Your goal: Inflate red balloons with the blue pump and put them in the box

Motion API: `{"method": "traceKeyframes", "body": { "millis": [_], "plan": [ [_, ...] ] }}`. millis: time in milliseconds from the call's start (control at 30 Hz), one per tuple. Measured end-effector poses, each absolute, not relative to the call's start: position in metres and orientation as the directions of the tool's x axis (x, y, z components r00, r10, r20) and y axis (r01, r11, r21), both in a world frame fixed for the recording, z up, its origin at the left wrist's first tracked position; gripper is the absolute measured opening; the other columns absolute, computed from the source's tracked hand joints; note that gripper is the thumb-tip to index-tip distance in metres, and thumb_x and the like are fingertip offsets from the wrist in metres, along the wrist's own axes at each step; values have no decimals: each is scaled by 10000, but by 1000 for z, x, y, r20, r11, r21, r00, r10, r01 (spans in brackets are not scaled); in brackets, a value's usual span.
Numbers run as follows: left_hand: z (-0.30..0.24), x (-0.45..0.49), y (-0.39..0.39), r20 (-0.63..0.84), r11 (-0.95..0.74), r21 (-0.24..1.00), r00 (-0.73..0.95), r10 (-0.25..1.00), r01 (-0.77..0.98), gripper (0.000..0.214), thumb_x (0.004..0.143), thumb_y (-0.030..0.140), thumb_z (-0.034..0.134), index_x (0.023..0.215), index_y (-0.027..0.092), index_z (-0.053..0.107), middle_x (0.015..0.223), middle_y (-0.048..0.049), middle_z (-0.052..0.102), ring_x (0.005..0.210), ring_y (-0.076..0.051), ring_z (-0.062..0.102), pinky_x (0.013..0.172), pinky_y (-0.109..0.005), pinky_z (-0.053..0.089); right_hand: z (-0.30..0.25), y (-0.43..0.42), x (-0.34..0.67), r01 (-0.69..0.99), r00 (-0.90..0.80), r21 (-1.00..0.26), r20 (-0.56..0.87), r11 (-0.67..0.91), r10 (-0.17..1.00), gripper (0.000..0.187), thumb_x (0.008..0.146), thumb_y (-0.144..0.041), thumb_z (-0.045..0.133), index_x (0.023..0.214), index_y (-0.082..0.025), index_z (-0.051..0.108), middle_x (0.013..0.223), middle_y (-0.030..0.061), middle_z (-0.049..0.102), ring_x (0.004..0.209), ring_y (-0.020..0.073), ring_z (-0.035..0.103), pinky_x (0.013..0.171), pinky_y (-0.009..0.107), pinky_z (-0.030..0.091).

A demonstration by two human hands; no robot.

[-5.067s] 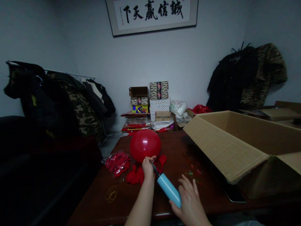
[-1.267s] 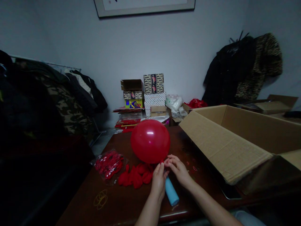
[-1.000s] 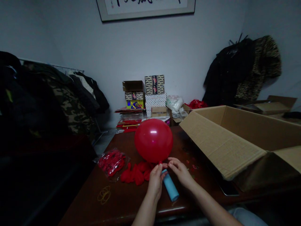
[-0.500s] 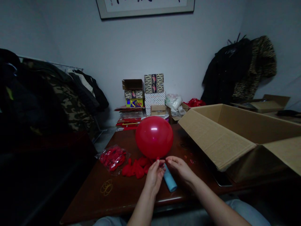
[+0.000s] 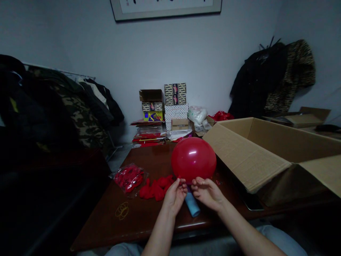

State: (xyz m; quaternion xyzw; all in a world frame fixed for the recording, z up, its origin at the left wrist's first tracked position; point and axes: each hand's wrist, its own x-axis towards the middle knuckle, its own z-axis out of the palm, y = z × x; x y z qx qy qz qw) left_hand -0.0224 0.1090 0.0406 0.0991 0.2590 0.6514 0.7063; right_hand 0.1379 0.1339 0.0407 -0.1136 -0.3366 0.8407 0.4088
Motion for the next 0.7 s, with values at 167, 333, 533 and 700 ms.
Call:
{"method": "traceKeyframes", "body": {
  "millis": [167,333,533,700],
  "plan": [
    [40,-17,108,-261,129,508,-10,965,-851,46,772,136,603,792,95,608,708,-55,619,576,-90,535,511,-195,424,40,138,138,-633,-595,-666,93,-395,798,99,734,-312,553,748,-223,511,935,-8,574,751,98,487,586,209,352],
    [41,-17,109,-212,93,554,-32,977,-827,82,745,164,638,752,83,628,706,-61,624,590,-94,538,535,-207,434,42,141,140,-430,-690,-807,4,-405,724,160,766,-327,580,844,-188,589,719,-14,588,543,50,450,487,169,306],
    [43,-25,113,-159,53,617,-58,986,-785,133,698,202,687,719,77,650,698,-65,631,604,-104,543,555,-220,441,50,151,143,-106,-785,-955,-91,-278,613,273,717,-309,639,916,-123,643,684,45,655,397,31,413,382,159,257],
    [41,-18,109,-155,58,632,-52,987,-773,143,669,207,712,749,101,658,715,-60,642,638,-113,564,639,-244,458,58,161,134,-43,-723,-999,13,-26,691,437,727,-430,625,1081,-173,608,779,32,673,366,14,364,347,162,230]
  ]
}}
